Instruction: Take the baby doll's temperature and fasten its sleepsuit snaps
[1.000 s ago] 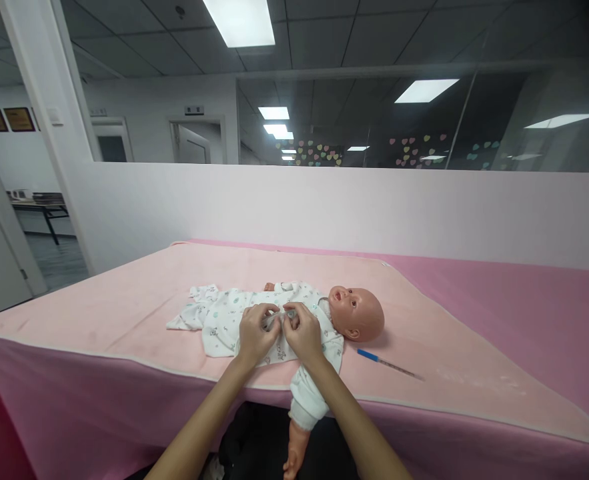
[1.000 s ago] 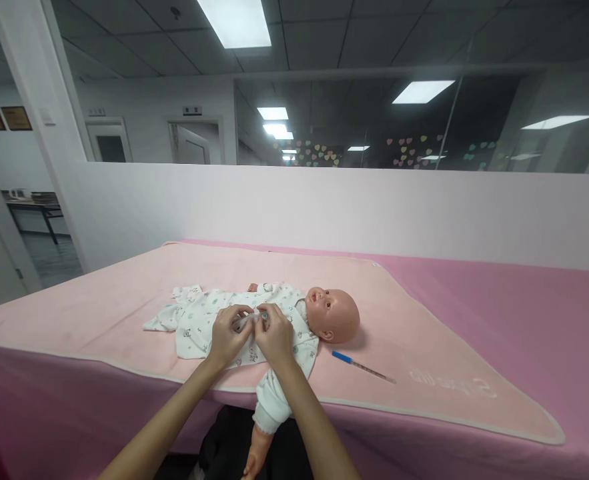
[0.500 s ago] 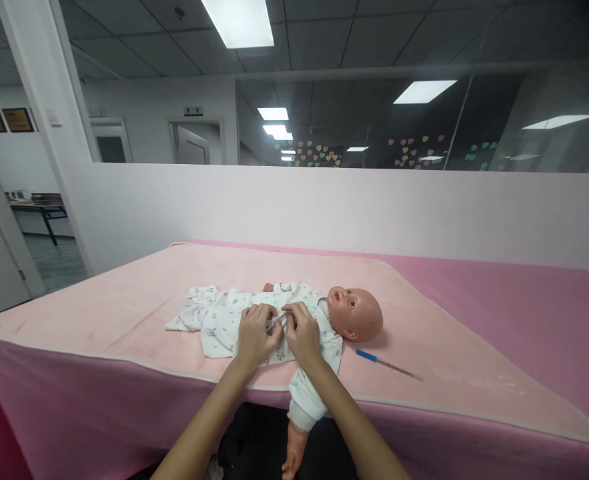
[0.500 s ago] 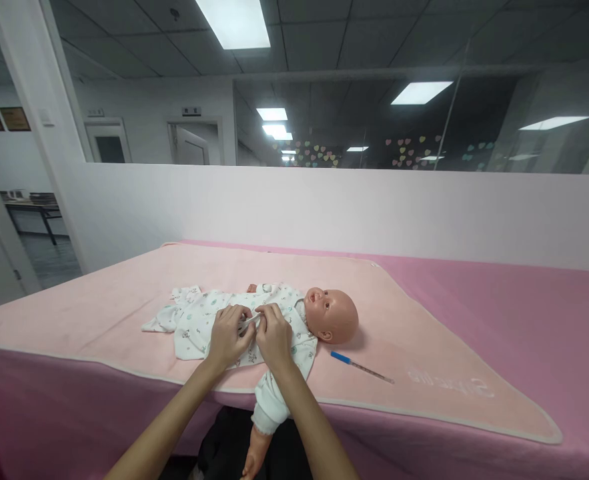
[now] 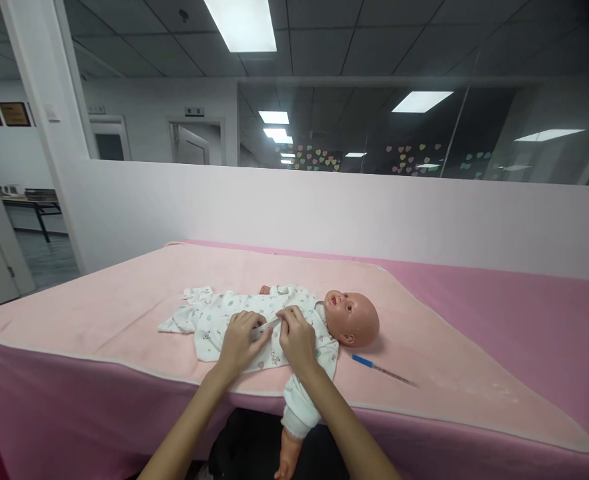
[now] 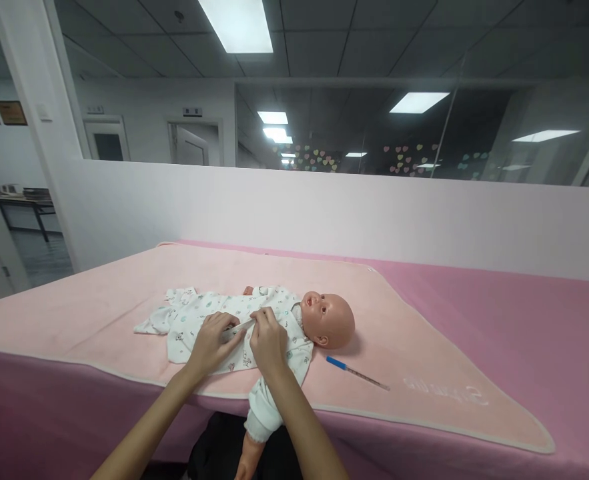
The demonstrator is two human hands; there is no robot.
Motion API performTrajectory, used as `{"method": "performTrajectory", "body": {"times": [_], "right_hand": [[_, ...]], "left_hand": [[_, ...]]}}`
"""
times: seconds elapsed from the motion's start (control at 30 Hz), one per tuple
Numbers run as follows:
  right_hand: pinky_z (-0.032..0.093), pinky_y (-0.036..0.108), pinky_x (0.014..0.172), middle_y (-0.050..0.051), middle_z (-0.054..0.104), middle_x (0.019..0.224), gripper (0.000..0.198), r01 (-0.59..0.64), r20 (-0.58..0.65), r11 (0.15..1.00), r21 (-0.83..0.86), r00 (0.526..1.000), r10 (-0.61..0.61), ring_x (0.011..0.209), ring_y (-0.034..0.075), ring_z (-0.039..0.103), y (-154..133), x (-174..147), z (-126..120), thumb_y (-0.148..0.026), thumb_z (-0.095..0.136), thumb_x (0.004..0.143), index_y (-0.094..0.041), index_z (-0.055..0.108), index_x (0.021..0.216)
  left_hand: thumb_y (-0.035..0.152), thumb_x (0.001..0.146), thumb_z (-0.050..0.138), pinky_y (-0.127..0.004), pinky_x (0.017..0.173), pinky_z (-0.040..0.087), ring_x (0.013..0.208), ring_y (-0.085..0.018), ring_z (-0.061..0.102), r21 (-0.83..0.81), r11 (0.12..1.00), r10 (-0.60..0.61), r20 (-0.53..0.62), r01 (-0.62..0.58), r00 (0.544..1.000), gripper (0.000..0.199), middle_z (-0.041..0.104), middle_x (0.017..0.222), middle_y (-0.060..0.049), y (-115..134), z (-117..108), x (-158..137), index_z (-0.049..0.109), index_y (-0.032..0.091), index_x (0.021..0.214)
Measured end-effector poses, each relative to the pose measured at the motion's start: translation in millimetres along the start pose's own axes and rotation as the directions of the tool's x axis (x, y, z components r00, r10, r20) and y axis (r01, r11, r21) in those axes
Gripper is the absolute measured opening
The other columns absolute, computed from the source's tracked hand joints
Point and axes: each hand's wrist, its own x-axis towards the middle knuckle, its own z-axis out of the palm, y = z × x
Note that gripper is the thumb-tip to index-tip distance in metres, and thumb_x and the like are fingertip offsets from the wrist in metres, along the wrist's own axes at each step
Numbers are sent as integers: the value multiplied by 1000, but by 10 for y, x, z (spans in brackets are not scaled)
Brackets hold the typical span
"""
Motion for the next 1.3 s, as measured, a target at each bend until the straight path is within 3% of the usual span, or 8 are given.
{"method": "performTrajectory", "body": {"times": [0.23, 0.57, 0.93, 1.1, 1.17, 1.2, 1.3], "right_hand": [[42, 20, 62, 0, 63, 91, 23, 152, 118, 988, -17, 982, -149, 75, 11, 59, -52, -17, -38, -17, 42, 81, -24, 60, 94], [39, 21, 60, 0, 61, 81, 17, 71, 91, 995, -65, 994, -65, 71, 12, 58, -24, -22, 21, -24, 43, 85, -23, 60, 84], [36, 21, 55, 0, 60, 79, 17, 62, 99, 990, -129, 994, -50, 69, 12, 57, -21, -18, 40, -24, 45, 84, -23, 62, 83], [37, 20, 59, 0, 61, 80, 18, 14, 87, 995, -103, 996, -5, 71, 11, 57, -45, -16, 20, -24, 43, 85, -23, 61, 85], [38, 20, 60, 0, 61, 81, 19, -8, 77, 996, -87, 997, 14, 71, 11, 57, -45, -16, 18, -24, 42, 85, -23, 61, 86], [38, 20, 61, 0, 61, 81, 19, -17, 71, 997, -81, 997, 22, 71, 11, 57, -41, -16, 19, -24, 41, 85, -22, 61, 86], [38, 20, 62, 0, 61, 82, 19, -33, 52, 997, -73, 998, 36, 71, 11, 57, -26, -14, 29, -23, 41, 85, -22, 60, 86]], "left_hand": [[36, 81, 45, -33, 77, 38, 80, -17, 53, -83, 995, -48, 25, 50, 999, 19, 62, 82, -2, -53, -22, -38, 57, 21, 81], [38, 77, 54, -33, 75, 41, 78, -18, 56, -146, 985, -102, -40, 95, 994, 17, 63, 76, -1, -107, 17, -49, 60, 22, 75], [28, 68, 62, -29, 73, 43, 64, -13, 56, -292, 941, -179, 3, 172, 984, 9, 61, 64, 3, -47, -47, -22, 61, 22, 74], [24, 70, 56, -24, 64, 43, 69, -13, 56, -519, 828, -220, 45, 211, 975, 10, 62, 75, 0, -87, -64, -45, 60, 20, 79], [24, 72, 54, -22, 57, 41, 63, -12, 52, -613, 753, -316, -18, 239, 949, 8, 56, 68, 1, -137, -55, -72, 56, 18, 76], [24, 72, 53, -21, 54, 38, 58, -11, 49, -636, 729, -394, -87, 253, 915, 7, 51, 62, 2, -160, -51, -87, 54, 17, 73], [26, 74, 53, -21, 49, 34, 49, -9, 40, -613, 732, -582, -333, 298, 742, 8, 37, 54, 5, -183, -52, -118, 50, 18, 73]]}}
